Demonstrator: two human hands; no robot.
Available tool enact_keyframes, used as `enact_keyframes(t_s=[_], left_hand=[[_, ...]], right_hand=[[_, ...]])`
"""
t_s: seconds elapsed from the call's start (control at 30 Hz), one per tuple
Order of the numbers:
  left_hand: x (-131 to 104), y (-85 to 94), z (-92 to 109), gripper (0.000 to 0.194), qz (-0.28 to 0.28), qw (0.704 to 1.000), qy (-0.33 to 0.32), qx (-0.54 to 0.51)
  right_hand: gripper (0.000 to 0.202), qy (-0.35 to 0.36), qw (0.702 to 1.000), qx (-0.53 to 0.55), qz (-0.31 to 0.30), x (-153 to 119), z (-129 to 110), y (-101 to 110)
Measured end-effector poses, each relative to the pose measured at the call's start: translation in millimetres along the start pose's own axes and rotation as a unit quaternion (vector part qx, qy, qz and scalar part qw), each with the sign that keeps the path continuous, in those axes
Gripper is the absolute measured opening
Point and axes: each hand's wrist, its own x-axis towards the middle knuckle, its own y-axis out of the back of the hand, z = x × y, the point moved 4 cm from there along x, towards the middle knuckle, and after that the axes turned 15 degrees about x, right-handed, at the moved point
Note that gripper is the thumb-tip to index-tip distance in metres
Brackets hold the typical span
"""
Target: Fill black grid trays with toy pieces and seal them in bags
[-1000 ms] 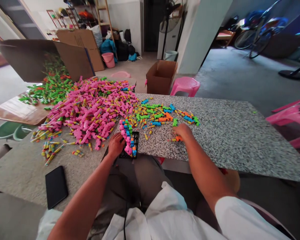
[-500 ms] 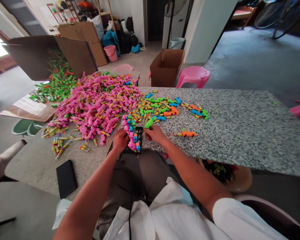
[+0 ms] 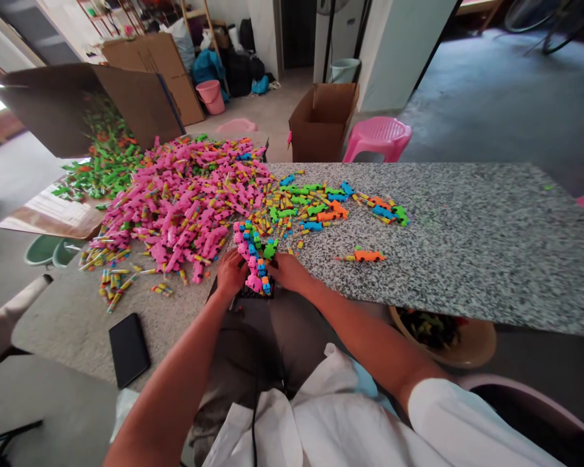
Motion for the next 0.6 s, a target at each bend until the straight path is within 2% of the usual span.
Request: enact_keyframes(t_s=[0.13,0.37,0.6], left_hand=[[0,0.2,0,0.025,-0.011,1.0,0.013,0.006],[1,1.5,1,0.027,-0.021,1.0,0.015,-0.002],[2,2.0,1,0.026,-0.001,1.0,0.004,-0.001]], right_hand=[[0.021,-0.001,0.997,-0.08,-0.004,-1,-7,-5],[0.023,-0.02,0.995,-0.099,0.006,-5,-10,-14],[0.019,-0.028,0.993,-0.105,0.042,-9,-2,-21]])
